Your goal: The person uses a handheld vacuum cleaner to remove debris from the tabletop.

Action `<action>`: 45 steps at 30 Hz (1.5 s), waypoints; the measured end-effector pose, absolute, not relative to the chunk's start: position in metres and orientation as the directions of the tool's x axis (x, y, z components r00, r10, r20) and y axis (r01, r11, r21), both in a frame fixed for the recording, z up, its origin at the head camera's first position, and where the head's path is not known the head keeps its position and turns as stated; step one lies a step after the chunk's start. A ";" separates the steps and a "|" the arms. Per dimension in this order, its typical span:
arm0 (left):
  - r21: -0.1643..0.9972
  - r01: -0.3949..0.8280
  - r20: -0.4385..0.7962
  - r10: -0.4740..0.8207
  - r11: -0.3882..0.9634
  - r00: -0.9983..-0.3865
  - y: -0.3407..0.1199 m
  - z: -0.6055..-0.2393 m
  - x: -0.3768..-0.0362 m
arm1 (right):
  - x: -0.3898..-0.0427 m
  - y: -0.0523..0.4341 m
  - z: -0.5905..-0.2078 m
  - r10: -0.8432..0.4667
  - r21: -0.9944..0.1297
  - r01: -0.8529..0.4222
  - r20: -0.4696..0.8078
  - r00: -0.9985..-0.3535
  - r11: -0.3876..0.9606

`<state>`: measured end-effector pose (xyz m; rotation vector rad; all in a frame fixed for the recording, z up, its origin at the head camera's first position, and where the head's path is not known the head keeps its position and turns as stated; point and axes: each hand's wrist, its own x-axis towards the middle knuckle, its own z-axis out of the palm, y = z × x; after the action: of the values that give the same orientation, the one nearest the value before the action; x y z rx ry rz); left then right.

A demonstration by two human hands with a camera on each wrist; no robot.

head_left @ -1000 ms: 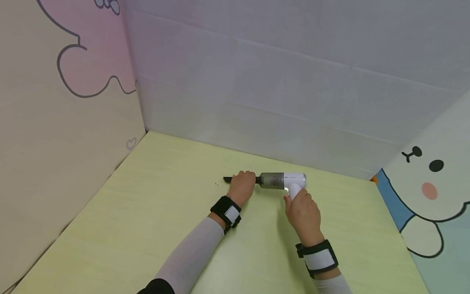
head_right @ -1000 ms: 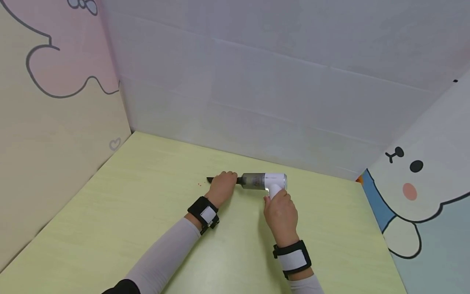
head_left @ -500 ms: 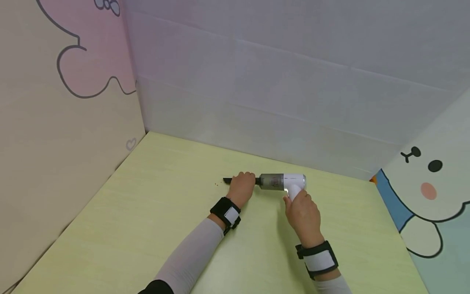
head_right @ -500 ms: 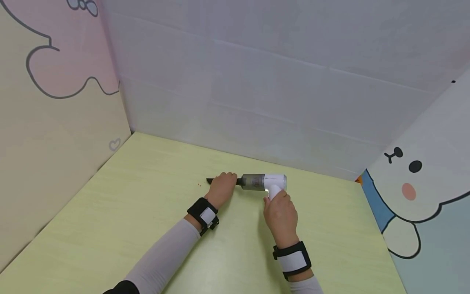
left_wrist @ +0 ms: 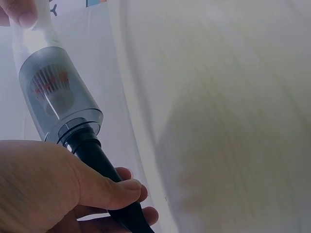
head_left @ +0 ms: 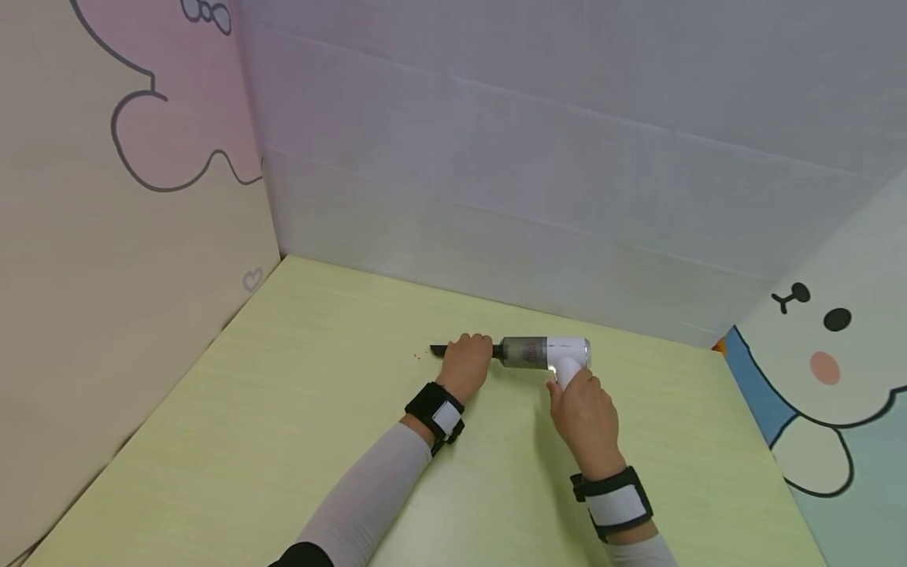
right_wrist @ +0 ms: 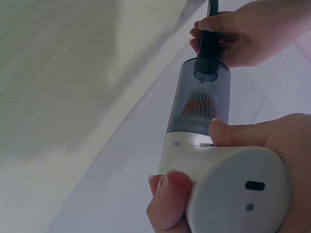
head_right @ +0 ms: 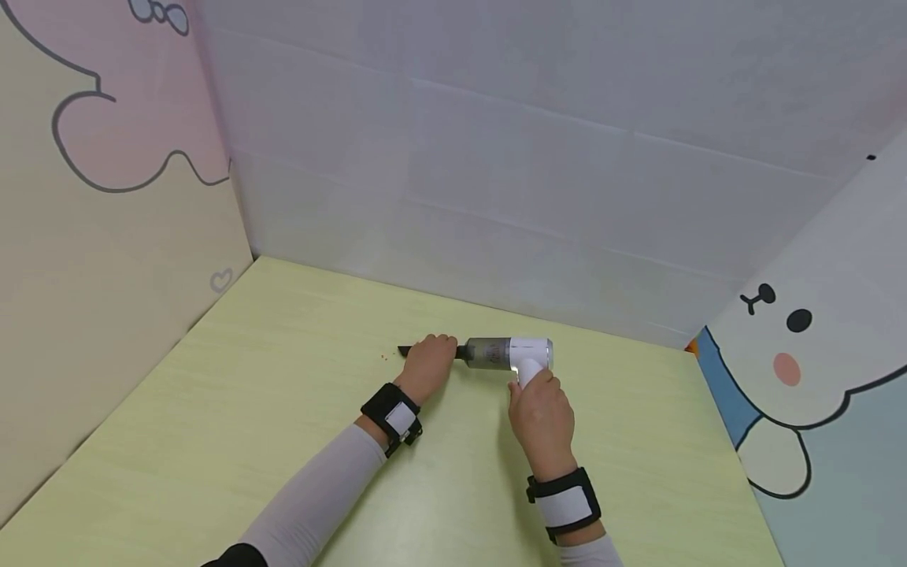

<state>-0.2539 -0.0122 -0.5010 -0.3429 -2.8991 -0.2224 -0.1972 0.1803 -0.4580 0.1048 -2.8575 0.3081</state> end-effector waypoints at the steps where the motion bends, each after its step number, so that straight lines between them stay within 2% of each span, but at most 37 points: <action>1: 0.125 0.245 0.228 0.212 0.961 -0.950 -0.012 -0.501 -0.254 | -0.197 0.180 -0.458 -0.044 -0.199 -0.101 0.271 -0.961 0.975; 19: 0.145 0.252 0.258 0.210 0.957 -0.943 -0.012 -0.505 -0.253 | -0.195 0.179 -0.456 -0.030 -0.189 -0.075 0.229 -0.973 0.979; 30: 0.114 0.253 0.242 0.220 0.961 -0.945 -0.013 -0.505 -0.251 | -0.192 0.178 -0.457 -0.089 -0.153 -0.146 0.327 -0.941 0.977; 45: 0.123 0.243 0.226 0.211 0.962 -0.951 -0.015 -0.502 -0.249 | -0.192 0.176 -0.457 -0.083 -0.174 -0.138 0.293 -0.953 0.975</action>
<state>-0.2486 -0.0154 -0.5019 -0.3400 -2.9006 -0.2213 -0.1918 0.1764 -0.4566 0.1620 -2.8356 0.2784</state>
